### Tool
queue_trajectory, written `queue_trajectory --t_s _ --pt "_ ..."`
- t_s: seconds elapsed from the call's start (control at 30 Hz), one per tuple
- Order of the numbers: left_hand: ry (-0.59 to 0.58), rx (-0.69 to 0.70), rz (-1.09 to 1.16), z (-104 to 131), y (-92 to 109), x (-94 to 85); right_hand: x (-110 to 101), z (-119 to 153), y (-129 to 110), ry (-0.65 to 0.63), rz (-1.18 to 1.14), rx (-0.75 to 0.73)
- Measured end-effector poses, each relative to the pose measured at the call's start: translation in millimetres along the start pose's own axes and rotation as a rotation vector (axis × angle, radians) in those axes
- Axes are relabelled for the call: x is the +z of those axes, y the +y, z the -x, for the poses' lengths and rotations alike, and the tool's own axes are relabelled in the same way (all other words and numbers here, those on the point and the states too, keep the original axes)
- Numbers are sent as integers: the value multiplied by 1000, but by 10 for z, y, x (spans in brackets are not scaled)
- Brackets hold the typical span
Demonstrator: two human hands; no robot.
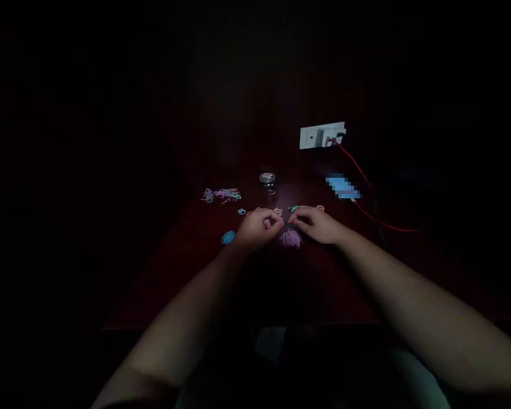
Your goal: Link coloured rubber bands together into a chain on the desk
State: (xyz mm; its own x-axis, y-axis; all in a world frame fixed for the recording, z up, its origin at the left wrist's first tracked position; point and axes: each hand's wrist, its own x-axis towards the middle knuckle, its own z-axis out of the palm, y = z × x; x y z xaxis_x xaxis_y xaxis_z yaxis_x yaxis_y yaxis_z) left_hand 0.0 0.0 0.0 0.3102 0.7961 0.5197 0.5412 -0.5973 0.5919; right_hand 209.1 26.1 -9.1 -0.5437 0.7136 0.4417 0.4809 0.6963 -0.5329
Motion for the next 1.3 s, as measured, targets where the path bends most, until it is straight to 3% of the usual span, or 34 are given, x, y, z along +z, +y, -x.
queue_trajectory --t_s 0.27,0.5,0.6,0.77,0.9,1.3 --pt "13 -36 -16 -15 -41 25 -36 1 -6 -82 -18 31" --pt "-60 -78 1 -9 -139 1 -41 -4 -6 -96 -11 71" --pt "-161 -18 3 -4 -128 -14 -109 0 -23 -93 -9 91" --pt "-285 160 -53 -10 -47 -27 -188 17 -48 -265 -111 153" --pt "-340 168 -82 -11 -37 -8 -148 21 -24 -322 -112 160" --pt "-286 91 -70 0 -75 22 -173 14 -63 -291 -137 162"
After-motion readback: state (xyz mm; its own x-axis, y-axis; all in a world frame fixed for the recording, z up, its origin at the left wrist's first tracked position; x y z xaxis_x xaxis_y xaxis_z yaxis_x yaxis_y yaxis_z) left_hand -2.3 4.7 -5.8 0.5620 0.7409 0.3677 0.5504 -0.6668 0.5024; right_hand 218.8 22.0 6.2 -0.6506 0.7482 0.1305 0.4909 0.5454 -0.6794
